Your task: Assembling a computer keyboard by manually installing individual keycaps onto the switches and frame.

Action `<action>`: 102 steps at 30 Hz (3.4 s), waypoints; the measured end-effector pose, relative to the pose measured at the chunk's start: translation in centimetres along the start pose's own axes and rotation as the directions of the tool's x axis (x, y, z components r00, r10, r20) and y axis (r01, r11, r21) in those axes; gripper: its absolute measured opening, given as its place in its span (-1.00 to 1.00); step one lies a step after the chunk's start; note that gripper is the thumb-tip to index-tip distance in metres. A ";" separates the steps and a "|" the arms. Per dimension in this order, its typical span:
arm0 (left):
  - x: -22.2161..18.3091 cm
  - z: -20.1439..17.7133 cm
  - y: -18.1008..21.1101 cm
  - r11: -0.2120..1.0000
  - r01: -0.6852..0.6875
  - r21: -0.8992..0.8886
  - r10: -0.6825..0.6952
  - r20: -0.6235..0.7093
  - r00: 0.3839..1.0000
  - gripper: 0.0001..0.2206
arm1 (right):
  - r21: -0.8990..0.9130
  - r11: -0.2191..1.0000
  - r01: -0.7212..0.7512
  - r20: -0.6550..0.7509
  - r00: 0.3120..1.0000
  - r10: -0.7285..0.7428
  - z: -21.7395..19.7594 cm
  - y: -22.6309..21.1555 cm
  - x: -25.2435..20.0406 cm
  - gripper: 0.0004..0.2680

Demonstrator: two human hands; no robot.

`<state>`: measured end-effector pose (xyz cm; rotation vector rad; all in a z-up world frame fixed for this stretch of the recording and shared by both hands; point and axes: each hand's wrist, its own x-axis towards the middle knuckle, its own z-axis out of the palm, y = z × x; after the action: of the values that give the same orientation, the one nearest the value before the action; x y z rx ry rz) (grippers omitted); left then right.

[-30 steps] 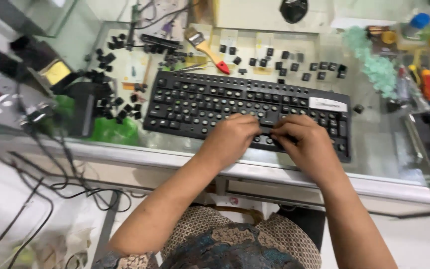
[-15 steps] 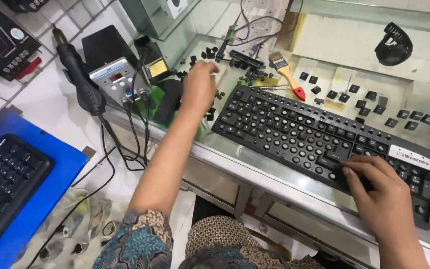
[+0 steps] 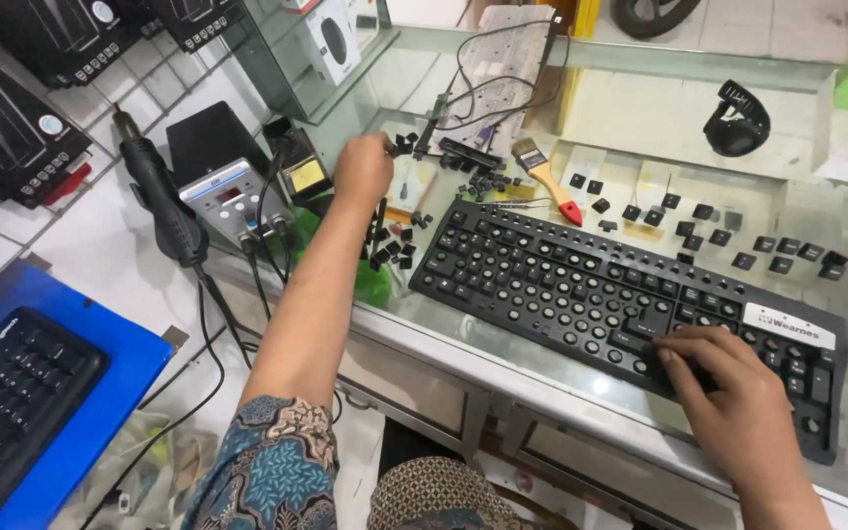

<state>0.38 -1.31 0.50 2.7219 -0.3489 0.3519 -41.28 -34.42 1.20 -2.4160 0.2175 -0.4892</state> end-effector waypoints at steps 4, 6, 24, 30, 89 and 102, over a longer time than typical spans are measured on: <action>-5.5 -6.1 6.3 0.780 0.264 -0.568 -0.216 0.152 0.965 -0.78 | 0.029 0.998 0.049 -0.023 0.999 -0.049 0.2 0.6 0.0 -0.89; -9.9 -8.5 10.2 0.297 0.425 -0.855 -0.133 0.404 0.905 -0.67 | -0.032 0.985 0.170 -0.103 0.980 -0.172 0.5 0.9 0.0 -0.90; -29.7 -2.5 16.9 0.102 0.547 -0.831 0.253 0.553 0.794 -0.73 | 0.248 0.951 0.186 -0.101 0.981 -0.165 5.6 -5.8 -2.9 -0.84; -29.9 -3.7 16.2 0.342 0.331 -0.879 0.338 0.444 0.830 -0.74 | 0.285 0.949 0.135 -0.018 0.991 -0.135 5.2 -6.0 -3.2 -0.85; -14.4 -4.5 4.1 0.762 -0.545 -0.350 0.606 0.088 0.790 -0.82 | 0.017 0.985 0.174 -0.008 0.985 -0.174 6.9 -5.3 -3.3 -0.72; -13.8 -4.3 3.9 0.761 -0.553 -0.340 0.620 0.130 0.774 -0.86 | 0.016 0.989 0.149 0.013 0.989 -0.150 7.4 -4.6 -3.6 -0.72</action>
<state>-14.51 -0.49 1.66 2.3025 -1.2470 0.1172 -41.45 -25.62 -2.21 -2.4313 0.0263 -0.5389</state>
